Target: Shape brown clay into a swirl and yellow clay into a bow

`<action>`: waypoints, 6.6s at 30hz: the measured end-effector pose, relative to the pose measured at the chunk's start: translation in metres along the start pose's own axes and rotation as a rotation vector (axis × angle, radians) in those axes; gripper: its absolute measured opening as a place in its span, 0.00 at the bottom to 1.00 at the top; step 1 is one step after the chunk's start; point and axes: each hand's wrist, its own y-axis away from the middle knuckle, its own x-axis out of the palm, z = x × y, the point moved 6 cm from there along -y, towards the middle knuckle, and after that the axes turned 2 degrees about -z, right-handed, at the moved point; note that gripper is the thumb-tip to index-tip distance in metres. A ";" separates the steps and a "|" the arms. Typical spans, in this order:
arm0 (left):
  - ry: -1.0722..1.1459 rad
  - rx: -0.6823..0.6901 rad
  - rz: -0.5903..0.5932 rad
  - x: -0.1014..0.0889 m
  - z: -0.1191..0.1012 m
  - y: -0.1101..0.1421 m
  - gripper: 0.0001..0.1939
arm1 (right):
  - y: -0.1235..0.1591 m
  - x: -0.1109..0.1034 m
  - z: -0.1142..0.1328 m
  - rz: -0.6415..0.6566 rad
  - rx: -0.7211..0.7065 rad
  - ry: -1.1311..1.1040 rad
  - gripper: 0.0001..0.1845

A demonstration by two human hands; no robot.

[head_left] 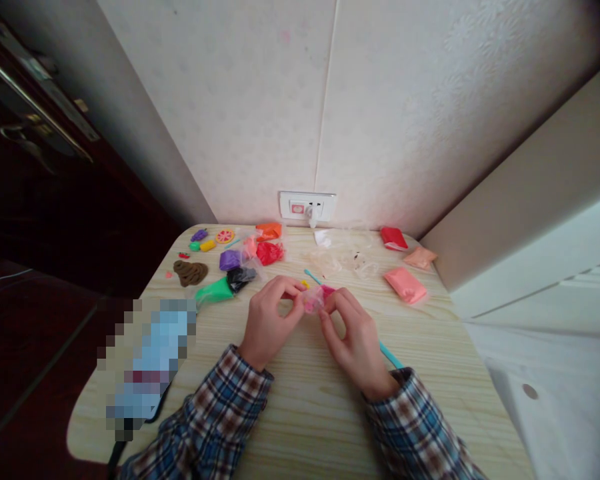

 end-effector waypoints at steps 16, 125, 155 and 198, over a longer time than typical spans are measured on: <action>0.064 0.200 0.360 0.022 -0.013 0.010 0.24 | -0.006 -0.012 -0.003 0.050 0.117 -0.030 0.11; 0.369 -0.251 0.233 0.015 0.018 0.008 0.16 | -0.014 -0.047 0.027 0.064 -0.133 0.295 0.07; 0.207 -0.325 0.361 0.017 0.021 0.010 0.10 | -0.013 -0.012 0.002 0.270 0.249 -0.056 0.12; 0.175 -0.340 0.500 0.021 0.021 0.014 0.13 | -0.007 0.002 -0.021 0.358 0.408 -0.265 0.15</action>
